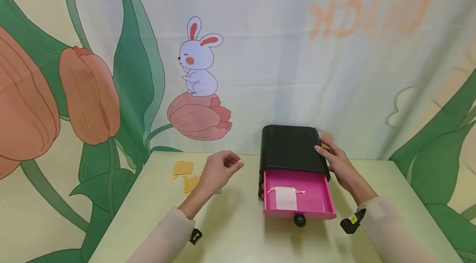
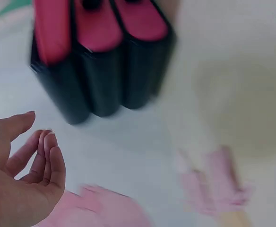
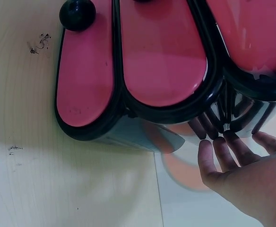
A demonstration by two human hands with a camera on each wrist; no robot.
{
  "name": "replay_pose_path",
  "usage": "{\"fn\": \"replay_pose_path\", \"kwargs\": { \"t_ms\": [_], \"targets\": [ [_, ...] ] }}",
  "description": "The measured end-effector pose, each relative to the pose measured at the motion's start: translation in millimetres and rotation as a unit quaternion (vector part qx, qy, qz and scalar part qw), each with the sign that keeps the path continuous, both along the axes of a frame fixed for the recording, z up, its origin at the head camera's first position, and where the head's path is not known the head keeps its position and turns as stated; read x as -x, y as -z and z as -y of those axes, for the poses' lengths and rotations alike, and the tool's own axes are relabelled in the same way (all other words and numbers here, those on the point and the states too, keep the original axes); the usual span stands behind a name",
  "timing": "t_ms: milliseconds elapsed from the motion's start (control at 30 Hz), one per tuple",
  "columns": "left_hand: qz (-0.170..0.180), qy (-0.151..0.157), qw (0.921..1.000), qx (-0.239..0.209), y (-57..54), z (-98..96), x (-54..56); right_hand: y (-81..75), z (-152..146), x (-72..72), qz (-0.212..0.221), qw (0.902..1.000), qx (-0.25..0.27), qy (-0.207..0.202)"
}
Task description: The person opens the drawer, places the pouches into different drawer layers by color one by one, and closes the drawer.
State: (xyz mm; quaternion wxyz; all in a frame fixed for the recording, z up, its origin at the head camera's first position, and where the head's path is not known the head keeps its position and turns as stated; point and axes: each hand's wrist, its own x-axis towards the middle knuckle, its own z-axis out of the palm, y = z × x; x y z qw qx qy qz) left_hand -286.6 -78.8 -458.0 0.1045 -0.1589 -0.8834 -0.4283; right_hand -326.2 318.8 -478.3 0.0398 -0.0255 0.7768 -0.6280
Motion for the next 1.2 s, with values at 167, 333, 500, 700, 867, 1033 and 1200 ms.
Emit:
{"fn": "replay_pose_path", "kwargs": {
  "t_ms": [167, 333, 500, 700, 867, 1033, 1200],
  "targets": [
    [0.051, -0.055, 0.9972, 0.005, 41.0, 21.6, 30.5, 0.6, -2, 0.6, -0.002, 1.0, 0.005, 0.0],
    [0.095, -0.06, 0.9937, -0.009, 69.6, 23.3, 47.5, 1.8, -3, 0.7, -0.004, 1.0, 0.008, -0.002],
    [0.12, -0.053, 0.9906, -0.036, 82.8, 12.1, 58.5, 1.7, -4, 0.3, -0.002, 1.0, 0.005, 0.003],
    [0.124, -0.083, 0.9888, -0.013, 95.6, 4.0, 76.4, 1.3, -2, 0.2, -0.003, 1.0, 0.004, 0.005],
    [0.1, -0.1, 0.9869, 0.078, 107.0, 2.9, 88.7, 1.9, 0, 1.4, -0.006, 1.0, 0.005, 0.0],
    [0.048, -0.111, 0.9793, 0.162, 115.1, 3.8, 93.2, 1.5, 1, 1.5, -0.005, 1.0, 0.003, -0.001],
    [0.004, -0.086, 0.9679, 0.236, 116.3, 1.9, 92.7, 0.1, -2, 0.6, -0.003, 1.0, -0.001, 0.003]
  ]
}}
